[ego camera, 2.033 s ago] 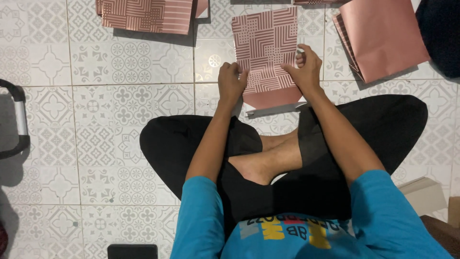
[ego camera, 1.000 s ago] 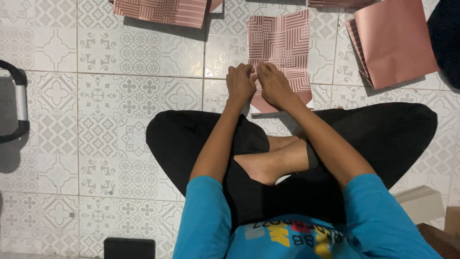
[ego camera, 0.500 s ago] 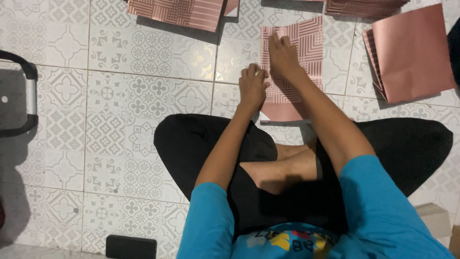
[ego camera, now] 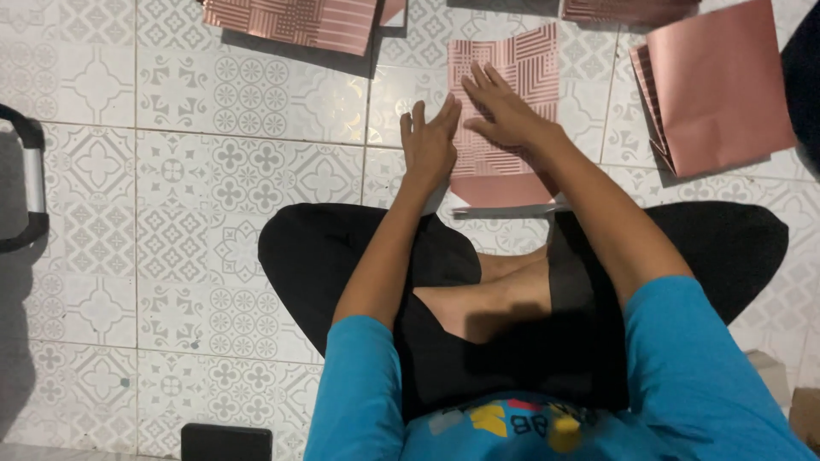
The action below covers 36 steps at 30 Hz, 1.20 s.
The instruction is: Assembling small decorative paper boxes by folding pre-cut sheets and stacking the finished products.
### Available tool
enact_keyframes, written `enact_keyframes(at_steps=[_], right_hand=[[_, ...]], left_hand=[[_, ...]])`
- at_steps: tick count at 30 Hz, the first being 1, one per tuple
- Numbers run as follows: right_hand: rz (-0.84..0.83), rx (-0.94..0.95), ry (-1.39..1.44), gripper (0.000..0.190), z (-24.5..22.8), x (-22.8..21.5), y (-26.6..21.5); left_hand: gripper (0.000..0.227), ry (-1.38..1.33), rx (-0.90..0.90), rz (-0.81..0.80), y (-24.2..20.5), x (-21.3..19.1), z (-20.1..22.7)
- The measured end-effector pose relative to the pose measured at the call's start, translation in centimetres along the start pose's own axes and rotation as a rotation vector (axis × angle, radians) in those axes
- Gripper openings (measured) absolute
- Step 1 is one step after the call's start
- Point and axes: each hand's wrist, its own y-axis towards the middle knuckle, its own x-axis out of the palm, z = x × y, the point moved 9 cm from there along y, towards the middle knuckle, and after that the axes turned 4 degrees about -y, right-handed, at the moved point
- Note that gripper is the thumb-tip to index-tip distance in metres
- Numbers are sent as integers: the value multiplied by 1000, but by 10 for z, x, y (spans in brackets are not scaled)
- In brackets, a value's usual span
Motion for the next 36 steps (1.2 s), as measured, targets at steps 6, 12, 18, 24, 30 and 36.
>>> enact_keyframes(at_steps=[6, 12, 18, 24, 30, 36], right_hand=[[86, -160, -152, 84, -18, 30, -39], [-28, -124, -213, 89, -30, 63, -77], [-6, -211, -308, 108, -39, 89, -104], [-40, -125, -273, 120, -48, 70, -108], [138, 247, -376, 60, 8, 14, -123], [15, 303, -443, 60, 28, 40, -127]], left_hand=[[63, 139, 56, -5, 3, -8, 9], [59, 153, 90, 53, 1, -5, 10], [68, 94, 44, -13, 1, 13, 4], [79, 47, -9, -103, -2, 47, -14], [76, 44, 150, 7, -20, 4, 49], [71, 14, 74, -289, -14, 14, 55]])
